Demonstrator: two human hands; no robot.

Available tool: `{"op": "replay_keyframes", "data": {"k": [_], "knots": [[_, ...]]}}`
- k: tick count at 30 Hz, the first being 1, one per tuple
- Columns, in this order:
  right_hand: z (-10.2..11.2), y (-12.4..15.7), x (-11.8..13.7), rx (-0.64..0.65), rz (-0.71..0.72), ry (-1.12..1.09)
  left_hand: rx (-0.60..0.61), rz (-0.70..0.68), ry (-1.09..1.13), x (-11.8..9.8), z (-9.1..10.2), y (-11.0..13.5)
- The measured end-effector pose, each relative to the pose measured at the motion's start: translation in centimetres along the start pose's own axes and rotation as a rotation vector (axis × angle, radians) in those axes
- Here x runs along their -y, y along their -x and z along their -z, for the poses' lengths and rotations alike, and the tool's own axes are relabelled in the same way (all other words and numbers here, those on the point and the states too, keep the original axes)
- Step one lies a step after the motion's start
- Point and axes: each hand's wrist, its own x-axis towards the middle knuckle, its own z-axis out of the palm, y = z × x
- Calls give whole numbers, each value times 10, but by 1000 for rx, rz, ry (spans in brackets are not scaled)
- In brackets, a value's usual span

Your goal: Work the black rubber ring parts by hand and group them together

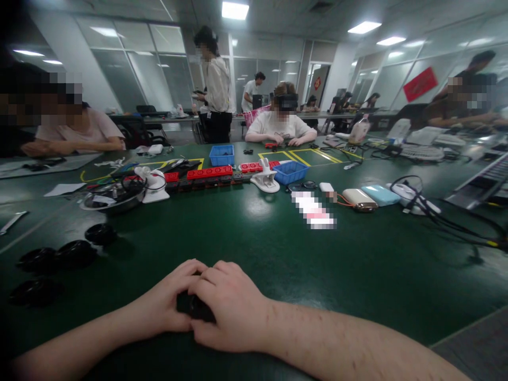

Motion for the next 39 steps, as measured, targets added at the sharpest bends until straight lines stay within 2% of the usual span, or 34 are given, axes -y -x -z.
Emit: {"op": "replay_keyframes", "data": {"k": [5, 8, 13, 15, 18, 20, 23, 26, 30, 34, 39], "knots": [[2, 0, -2, 62, 215, -90, 128, -99, -13, 1, 7, -1], [1, -2, -3, 92, 265, -174, 202, -140, -85, 2, 9, -2], [1, -3, -4, 29, 350, -214, 234, -152, -128, 3, 8, 1], [0, -2, -3, -29, 338, -208, 188, -109, -146, -1, 3, 3], [-1, -1, -2, -100, 211, -141, 33, 20, -184, -8, -9, 6], [-2, 0, -2, -95, 105, -66, -54, 95, -178, -11, -15, 6], [-3, 1, -3, -60, 18, -8, -83, 129, -148, -12, -17, 4], [-1, 0, -2, -64, 73, -41, -22, 81, -92, -9, -11, 2], [1, -1, -1, -70, 244, -160, 141, -60, -18, -6, 1, 0], [2, -1, -1, -24, 325, -217, 269, -91, -21, -4, 9, 0], [3, -3, 0, -50, 368, -265, 271, -102, -64, -4, 7, 1]]}}
